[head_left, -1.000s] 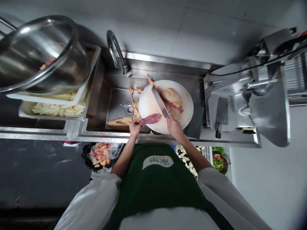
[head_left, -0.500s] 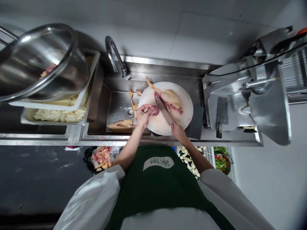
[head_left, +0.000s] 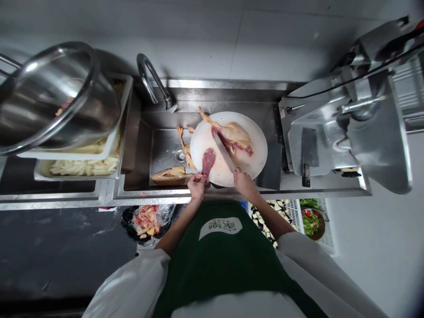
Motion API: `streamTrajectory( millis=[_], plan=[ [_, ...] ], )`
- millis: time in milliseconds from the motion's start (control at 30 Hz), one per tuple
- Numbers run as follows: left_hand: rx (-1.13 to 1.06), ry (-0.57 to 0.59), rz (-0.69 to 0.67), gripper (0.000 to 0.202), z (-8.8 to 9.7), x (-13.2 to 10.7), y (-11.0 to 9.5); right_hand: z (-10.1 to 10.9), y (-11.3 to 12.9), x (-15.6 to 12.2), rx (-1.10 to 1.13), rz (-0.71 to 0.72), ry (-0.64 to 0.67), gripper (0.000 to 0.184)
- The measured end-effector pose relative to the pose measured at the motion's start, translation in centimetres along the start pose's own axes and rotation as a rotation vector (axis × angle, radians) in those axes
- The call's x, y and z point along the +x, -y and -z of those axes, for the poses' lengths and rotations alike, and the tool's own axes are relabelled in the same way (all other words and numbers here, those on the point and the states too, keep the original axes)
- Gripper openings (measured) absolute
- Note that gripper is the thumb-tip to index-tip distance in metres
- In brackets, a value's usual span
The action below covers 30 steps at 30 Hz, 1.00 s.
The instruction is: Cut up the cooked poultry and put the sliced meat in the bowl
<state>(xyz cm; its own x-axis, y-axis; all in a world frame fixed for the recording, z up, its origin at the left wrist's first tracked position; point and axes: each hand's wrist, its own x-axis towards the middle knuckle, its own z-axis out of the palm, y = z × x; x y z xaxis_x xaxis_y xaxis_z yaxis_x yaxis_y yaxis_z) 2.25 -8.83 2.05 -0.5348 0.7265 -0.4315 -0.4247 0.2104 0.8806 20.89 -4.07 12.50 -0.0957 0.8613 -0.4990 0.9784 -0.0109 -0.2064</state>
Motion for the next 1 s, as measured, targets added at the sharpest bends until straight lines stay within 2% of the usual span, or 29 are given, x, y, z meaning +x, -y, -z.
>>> streamTrajectory(
  millis=[100,167,267,367,433,533,633,733,800,833,900,1000],
  plan=[
    [0.021,0.025,0.005,0.044,0.1,-0.1,0.2,1.6,2.4,0.9,0.014,0.014,-0.034,0.037],
    [0.024,0.022,0.030,0.045,0.3,0.0,0.2,2.7,4.1,1.8,0.029,0.049,-0.109,0.041],
    [0.000,0.013,0.063,0.046,0.5,0.2,0.3,2.7,5.7,2.9,0.053,0.095,-0.221,0.049],
    [-0.041,0.005,0.077,0.046,0.5,0.3,0.4,0.4,5.3,2.8,0.042,0.089,-0.108,0.045],
    [-0.063,0.005,0.085,0.047,0.5,0.4,0.5,-1.3,3.7,2.3,0.028,0.083,-0.001,0.040],
    [-0.070,0.014,0.101,0.048,0.6,0.6,0.4,-2.0,1.1,1.4,0.011,0.103,0.025,0.036],
    [-0.057,0.033,0.116,0.048,0.7,0.7,0.5,-0.2,0.4,1.2,-0.003,0.107,-0.032,0.035],
    [-0.045,0.038,0.133,0.050,0.9,0.6,0.7,1.6,2.4,1.5,0.023,0.082,-0.199,0.043],
    [-0.046,0.044,0.138,0.051,0.9,0.6,0.9,1.7,4.4,1.9,0.054,0.083,-0.273,0.049],
    [-0.051,0.051,0.138,0.052,0.9,0.6,0.9,1.4,5.3,2.0,0.065,0.082,-0.263,0.049],
    [-0.069,0.067,0.132,0.052,0.9,0.6,1.0,0.1,6.5,2.4,0.068,0.071,-0.160,0.044],
    [-0.093,0.090,0.119,0.051,1.0,0.8,1.0,-1.8,6.0,3.2,0.066,0.057,-0.003,0.036]
  ],
)
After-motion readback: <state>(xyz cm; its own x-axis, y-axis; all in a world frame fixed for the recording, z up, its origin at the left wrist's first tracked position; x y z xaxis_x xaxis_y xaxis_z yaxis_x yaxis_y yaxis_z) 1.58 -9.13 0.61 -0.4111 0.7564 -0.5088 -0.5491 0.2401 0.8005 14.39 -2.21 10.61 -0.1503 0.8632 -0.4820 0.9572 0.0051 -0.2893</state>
